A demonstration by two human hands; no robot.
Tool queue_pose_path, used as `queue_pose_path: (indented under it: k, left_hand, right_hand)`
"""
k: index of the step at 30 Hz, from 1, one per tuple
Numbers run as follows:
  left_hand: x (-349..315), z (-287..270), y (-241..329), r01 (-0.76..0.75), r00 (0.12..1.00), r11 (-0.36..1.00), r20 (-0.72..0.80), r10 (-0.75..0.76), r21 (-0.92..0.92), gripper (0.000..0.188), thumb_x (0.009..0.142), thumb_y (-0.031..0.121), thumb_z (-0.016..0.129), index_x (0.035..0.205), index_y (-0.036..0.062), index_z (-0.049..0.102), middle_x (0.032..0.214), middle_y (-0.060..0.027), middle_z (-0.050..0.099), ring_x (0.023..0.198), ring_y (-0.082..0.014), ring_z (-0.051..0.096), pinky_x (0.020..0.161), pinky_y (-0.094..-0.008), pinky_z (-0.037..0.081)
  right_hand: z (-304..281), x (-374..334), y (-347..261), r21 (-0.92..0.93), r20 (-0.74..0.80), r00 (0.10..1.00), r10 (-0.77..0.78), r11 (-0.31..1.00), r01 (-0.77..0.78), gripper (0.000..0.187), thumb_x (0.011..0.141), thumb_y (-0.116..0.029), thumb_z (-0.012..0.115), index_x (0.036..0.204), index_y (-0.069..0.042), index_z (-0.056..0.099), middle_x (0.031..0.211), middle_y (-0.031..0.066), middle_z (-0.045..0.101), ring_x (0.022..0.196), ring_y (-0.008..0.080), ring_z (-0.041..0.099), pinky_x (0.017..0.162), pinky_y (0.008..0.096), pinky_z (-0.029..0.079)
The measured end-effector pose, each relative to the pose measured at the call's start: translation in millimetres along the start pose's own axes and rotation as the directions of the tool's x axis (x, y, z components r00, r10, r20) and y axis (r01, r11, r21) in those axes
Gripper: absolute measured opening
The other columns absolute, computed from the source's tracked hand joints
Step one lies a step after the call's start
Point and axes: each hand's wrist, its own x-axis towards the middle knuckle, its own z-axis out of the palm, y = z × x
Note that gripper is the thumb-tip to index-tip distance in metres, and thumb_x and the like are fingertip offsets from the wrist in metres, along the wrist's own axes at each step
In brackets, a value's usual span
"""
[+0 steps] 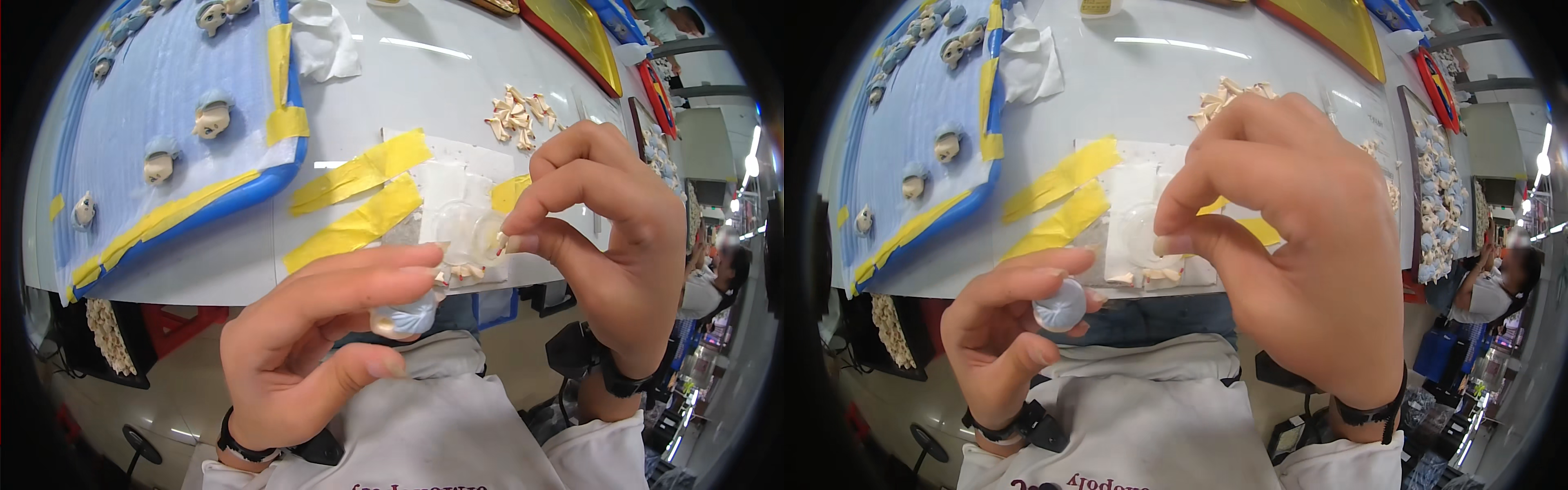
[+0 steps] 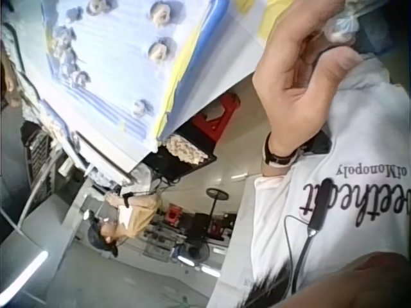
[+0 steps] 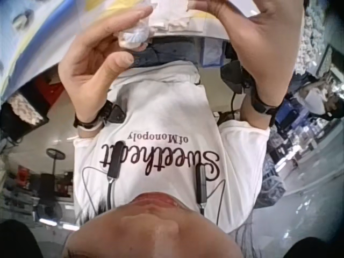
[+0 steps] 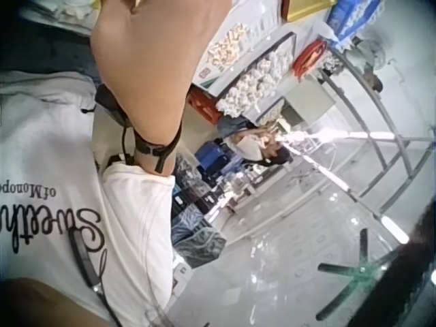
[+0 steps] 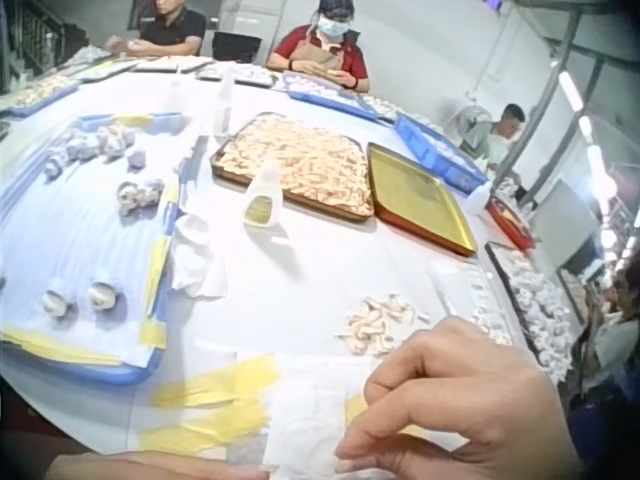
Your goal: The person assembles small decorative figures by hand, repeatedly picking up small beige components and attaching them to a blue-and-white base. The person places completed figures onto a blue tray and continues the assembly process throughout the clip.
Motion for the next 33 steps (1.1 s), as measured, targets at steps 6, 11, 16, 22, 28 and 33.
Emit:
queue_pose_path:
  k: [6, 11, 16, 22, 28, 33]
  left_hand:
    - [2.3, -10.0, -9.1, -0.149, 0.981, 0.986, 0.135, 0.139, 0.068, 0.044, 0.069, 0.017, 0.075, 0.102, -0.0030, 0.054, 0.101, -0.0200, 0.055, 0.080, -0.0239, 0.061, 0.063, -0.0266, 0.052]
    - [8.0, -8.4, -4.2, -0.246, 0.951, 0.951, 0.236, 0.199, 0.188, 0.043, 0.066, 0.017, 0.078, 0.097, -0.0025, 0.056, 0.102, -0.0178, 0.053, 0.088, -0.0237, 0.058, 0.071, -0.0279, 0.048]
    - [7.5, -2.9, -1.1, -0.326, 0.924, 0.923, 0.277, 0.265, 0.203, 0.041, 0.064, 0.015, 0.078, 0.094, -0.0029, 0.057, 0.099, -0.0180, 0.053, 0.089, -0.0213, 0.055, 0.077, -0.0280, 0.044]
    - [4.2, 3.4, -0.5, -0.444, 0.889, 0.823, 0.293, 0.353, 0.354, 0.033, 0.066, 0.008, 0.075, 0.093, -0.0025, 0.059, 0.096, -0.0196, 0.055, 0.084, -0.0202, 0.055, 0.072, -0.0259, 0.045]
    - [0.9, 12.9, 2.1, -0.504, 0.864, 0.736, 0.273, 0.424, 0.451, 0.041, 0.060, 0.010, 0.080, 0.092, -0.0027, 0.057, 0.093, -0.0170, 0.054, 0.079, -0.0200, 0.057, 0.068, -0.0255, 0.047]
    - [4.6, -1.0, 1.1, -0.392, 0.920, 0.797, 0.223, 0.323, 0.460, 0.046, 0.060, 0.011, 0.081, 0.094, -0.0004, 0.053, 0.097, -0.0147, 0.048, 0.077, -0.0208, 0.059, 0.065, -0.0256, 0.050]
  right_hand:
    - [7.5, 2.5, -6.1, -0.046, -0.058, 0.998, -0.018, 0.999, 0.015, 0.021, 0.051, 0.008, 0.066, 0.069, -0.002, 0.058, 0.075, 0.0063, 0.051, 0.072, 0.0158, 0.049, 0.065, 0.0256, 0.038]
    - [4.1, -17.9, -17.5, 0.334, -0.051, 0.999, 0.015, 0.943, 0.003, 0.021, 0.058, 0.002, 0.073, 0.071, -0.005, 0.058, 0.076, 0.0072, 0.048, 0.069, 0.0132, 0.047, 0.061, 0.0220, 0.038]
    - [14.1, -35.2, -18.8, 0.559, 0.010, 1.000, 0.004, 0.829, -0.009, 0.019, 0.066, -0.004, 0.075, 0.074, -0.008, 0.058, 0.078, 0.0068, 0.047, 0.065, 0.0112, 0.047, 0.058, 0.0198, 0.037]
    - [25.2, -44.0, -18.4, 0.462, -0.095, 0.994, -0.050, 0.882, 0.089, 0.022, 0.066, 0.003, 0.070, 0.078, -0.008, 0.056, 0.077, 0.0073, 0.049, 0.065, 0.0122, 0.046, 0.058, 0.0214, 0.037]
    - [25.1, -40.7, -16.7, 0.355, -0.164, 0.971, -0.173, 0.908, 0.222, 0.024, 0.065, 0.006, 0.066, 0.080, -0.008, 0.054, 0.076, 0.0068, 0.052, 0.065, 0.0135, 0.047, 0.058, 0.0246, 0.038]
    - [1.9, -28.5, 6.6, 0.269, -0.237, 0.969, -0.075, 0.953, 0.140, 0.021, 0.067, 0.002, 0.064, 0.084, -0.004, 0.055, 0.079, 0.0080, 0.054, 0.072, 0.0153, 0.049, 0.064, 0.0263, 0.040]
